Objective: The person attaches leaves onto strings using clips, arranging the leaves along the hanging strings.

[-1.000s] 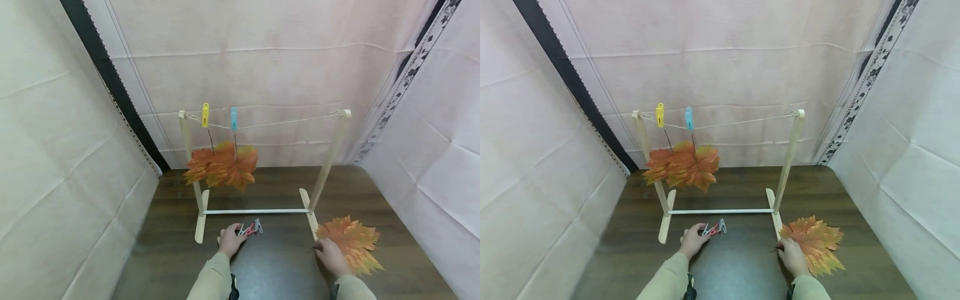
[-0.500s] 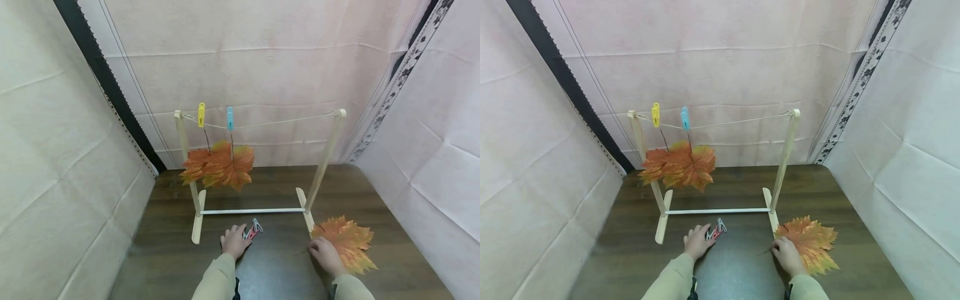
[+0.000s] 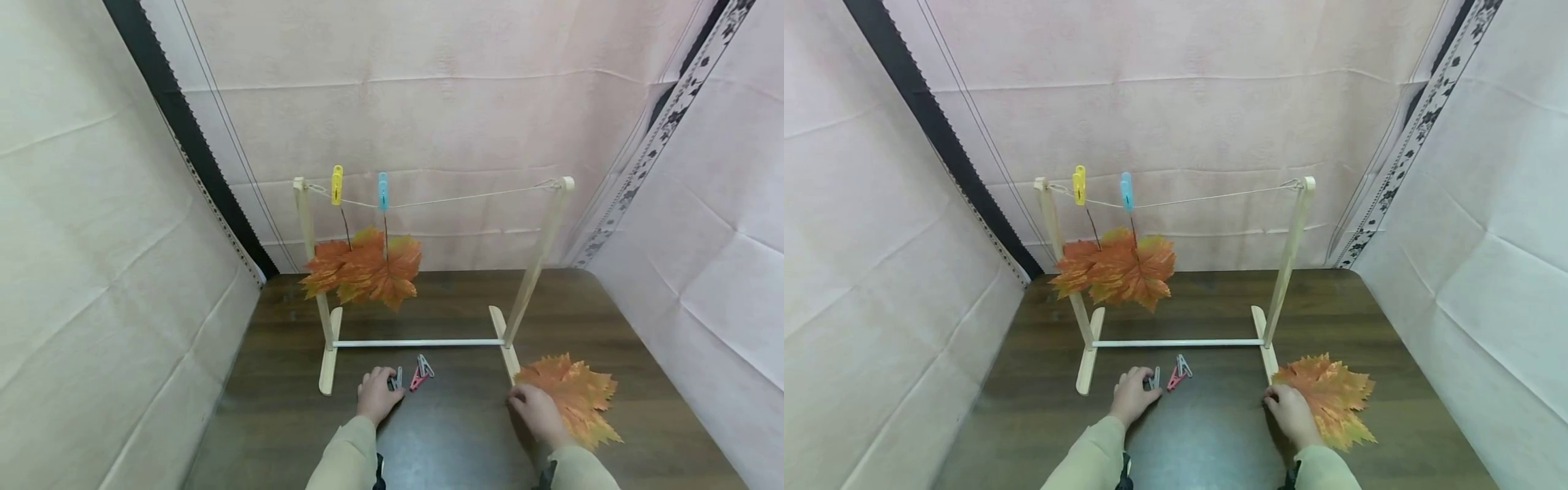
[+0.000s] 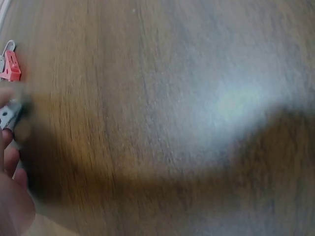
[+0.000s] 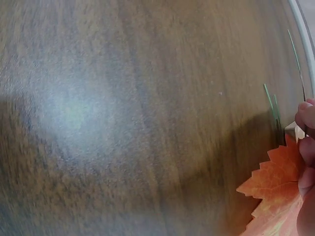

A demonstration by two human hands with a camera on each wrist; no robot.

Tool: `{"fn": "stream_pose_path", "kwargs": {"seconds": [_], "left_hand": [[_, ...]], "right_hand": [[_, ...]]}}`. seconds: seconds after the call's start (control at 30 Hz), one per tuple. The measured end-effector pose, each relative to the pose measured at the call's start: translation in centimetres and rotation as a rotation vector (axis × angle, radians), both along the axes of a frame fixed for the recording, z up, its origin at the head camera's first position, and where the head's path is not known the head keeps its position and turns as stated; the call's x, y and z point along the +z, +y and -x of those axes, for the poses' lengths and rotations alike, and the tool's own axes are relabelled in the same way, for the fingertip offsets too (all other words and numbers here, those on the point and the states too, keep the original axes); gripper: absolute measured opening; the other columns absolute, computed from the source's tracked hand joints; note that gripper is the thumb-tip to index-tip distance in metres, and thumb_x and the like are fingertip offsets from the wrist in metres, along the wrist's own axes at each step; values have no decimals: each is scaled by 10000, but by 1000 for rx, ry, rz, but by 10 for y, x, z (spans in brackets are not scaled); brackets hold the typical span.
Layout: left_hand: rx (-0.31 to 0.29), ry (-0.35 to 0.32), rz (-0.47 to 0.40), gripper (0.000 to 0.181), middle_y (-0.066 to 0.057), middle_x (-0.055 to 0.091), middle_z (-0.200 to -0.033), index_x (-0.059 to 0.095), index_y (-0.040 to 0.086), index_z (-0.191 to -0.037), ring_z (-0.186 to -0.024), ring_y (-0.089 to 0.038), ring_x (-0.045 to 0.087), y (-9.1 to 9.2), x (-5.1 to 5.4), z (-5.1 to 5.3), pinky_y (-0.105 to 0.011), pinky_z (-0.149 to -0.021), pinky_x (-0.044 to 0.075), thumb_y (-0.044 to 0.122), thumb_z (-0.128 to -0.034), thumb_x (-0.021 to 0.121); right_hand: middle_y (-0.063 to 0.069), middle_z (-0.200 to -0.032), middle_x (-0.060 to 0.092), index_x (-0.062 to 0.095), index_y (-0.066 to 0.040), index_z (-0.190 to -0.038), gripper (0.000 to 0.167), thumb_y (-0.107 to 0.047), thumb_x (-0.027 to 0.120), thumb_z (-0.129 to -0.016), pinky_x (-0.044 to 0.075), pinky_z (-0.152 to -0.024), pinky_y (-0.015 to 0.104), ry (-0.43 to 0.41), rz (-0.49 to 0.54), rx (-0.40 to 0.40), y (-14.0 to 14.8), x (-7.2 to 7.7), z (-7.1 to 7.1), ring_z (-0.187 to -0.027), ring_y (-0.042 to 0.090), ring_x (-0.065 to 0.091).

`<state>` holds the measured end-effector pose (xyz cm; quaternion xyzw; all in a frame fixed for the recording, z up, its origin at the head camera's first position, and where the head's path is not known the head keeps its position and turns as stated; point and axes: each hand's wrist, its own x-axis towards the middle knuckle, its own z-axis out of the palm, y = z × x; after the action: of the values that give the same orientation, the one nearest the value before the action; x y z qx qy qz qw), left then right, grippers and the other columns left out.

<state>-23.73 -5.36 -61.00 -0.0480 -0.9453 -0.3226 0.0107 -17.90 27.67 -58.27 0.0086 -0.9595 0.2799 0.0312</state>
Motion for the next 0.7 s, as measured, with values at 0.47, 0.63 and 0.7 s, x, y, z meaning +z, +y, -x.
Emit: {"fn": "stream_pose_path", "kwargs": {"seconds": [0.47,0.63,0.7], "left_hand": [[126,98,-355,176,-69,590,-885,642,41,-923,-831,-250,557,-1,4,4,-410,-748,462,80,-780,737],[159,28,-482,204,-42,562,-865,633,44,-917,-797,-179,554,1,6,7,-346,-710,470,192,-814,728],[194,29,-502,210,-29,560,-853,637,55,-893,-784,-161,557,1,8,9,-333,-702,470,242,-834,711]], "right_hand": [[27,-759,592,645,-66,-893,40,-87,654,-860,431,-437,296,-122,131,-88,0,4,3,-471,129,502],[40,-842,641,651,-75,-897,39,-70,638,-861,472,-581,345,-93,114,-74,-1,10,9,-642,143,556],[48,-880,657,656,-73,-906,47,-74,631,-867,486,-648,383,-90,110,-70,-1,13,12,-728,162,581]]}}
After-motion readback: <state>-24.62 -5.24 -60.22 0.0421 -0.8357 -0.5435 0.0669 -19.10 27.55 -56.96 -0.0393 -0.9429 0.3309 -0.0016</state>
